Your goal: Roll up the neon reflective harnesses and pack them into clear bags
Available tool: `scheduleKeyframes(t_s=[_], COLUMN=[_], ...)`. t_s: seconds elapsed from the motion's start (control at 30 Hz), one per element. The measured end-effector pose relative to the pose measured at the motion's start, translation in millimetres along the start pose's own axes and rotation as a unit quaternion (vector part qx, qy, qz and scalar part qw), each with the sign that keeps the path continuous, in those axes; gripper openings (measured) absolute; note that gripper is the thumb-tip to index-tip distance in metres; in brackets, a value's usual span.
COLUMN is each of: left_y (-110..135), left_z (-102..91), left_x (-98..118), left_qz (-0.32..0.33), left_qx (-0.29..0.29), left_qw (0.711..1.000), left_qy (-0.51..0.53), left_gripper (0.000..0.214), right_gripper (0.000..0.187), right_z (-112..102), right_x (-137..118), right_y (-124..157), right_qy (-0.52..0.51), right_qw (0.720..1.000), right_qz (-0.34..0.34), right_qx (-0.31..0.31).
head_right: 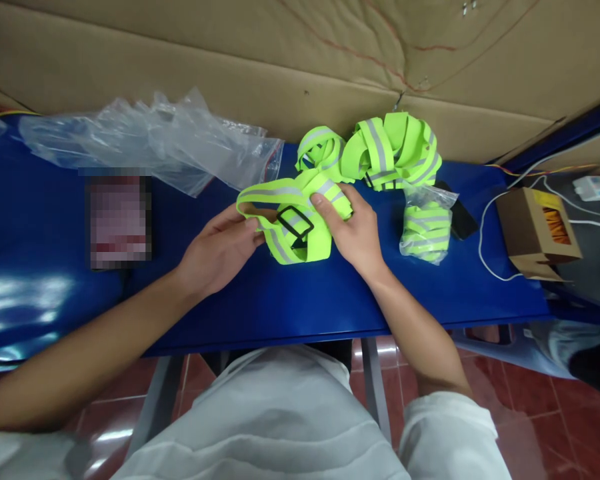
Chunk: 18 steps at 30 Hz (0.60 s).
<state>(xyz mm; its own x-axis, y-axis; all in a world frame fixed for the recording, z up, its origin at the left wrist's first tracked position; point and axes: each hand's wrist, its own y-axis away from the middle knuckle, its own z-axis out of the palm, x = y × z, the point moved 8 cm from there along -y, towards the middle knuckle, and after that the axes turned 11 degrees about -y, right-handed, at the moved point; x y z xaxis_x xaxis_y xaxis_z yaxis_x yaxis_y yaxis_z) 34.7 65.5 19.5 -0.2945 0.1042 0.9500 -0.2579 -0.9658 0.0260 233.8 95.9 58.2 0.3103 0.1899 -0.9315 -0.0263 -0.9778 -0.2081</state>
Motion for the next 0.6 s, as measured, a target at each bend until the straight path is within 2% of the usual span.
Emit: scheduleKeyframes(t_s=[0.07,0.13,0.2,0.23,0.3,0.37,0.43,0.53,0.6], left_y=[1,2,5,6,5,6,8,9,7], left_z=[1.3,2.9,6.0,5.6,-1.1,-9.4,-11.2,-10.3,-9.9], left_x=[-1,0,3,5,12,21,27,26,24], left_qz=[-0.015,-0.008,0.020,0.037,0.074,0.121,0.167,0.200,0.207], left_qx=[-0.015,-0.052,-0.100,-0.106,-0.061,0.014,0.052,0.063,0.057], left_qw=[1.000,0.998,0.988,0.981,0.973,0.963,0.949,0.932,0.924], left_qy=[0.002,-0.042,-0.119,-0.156,-0.211,-0.239,-0.262,-0.297,-0.316], left_gripper=[0.025,0.028,0.044,0.055,0.064,0.051,0.044,0.079,0.101], right_gripper=[0.056,0.056,0.056,0.056,0.058,0.058,0.057,0.055,0.057], right_z=[-1,-3,-6,-8,-9,-9,-8,-4,2], right_x=[0,-1,-3,-5,-9,-14,-19,-26,-30], right_y=[0,-1,-1,-1,-1,0,2,6,10], right_qy=[0.020,0.042,0.061,0.067,0.076,0.084,0.089,0.075,0.061], right_qw=[1.000,0.999,0.996,0.995,0.992,0.988,0.985,0.985,0.984], right_qz=[-0.013,-0.034,-0.060,-0.074,-0.103,-0.130,-0.147,-0.157,-0.163], right_qx=[0.001,0.007,0.017,0.021,0.021,0.014,0.007,-0.014,-0.049])
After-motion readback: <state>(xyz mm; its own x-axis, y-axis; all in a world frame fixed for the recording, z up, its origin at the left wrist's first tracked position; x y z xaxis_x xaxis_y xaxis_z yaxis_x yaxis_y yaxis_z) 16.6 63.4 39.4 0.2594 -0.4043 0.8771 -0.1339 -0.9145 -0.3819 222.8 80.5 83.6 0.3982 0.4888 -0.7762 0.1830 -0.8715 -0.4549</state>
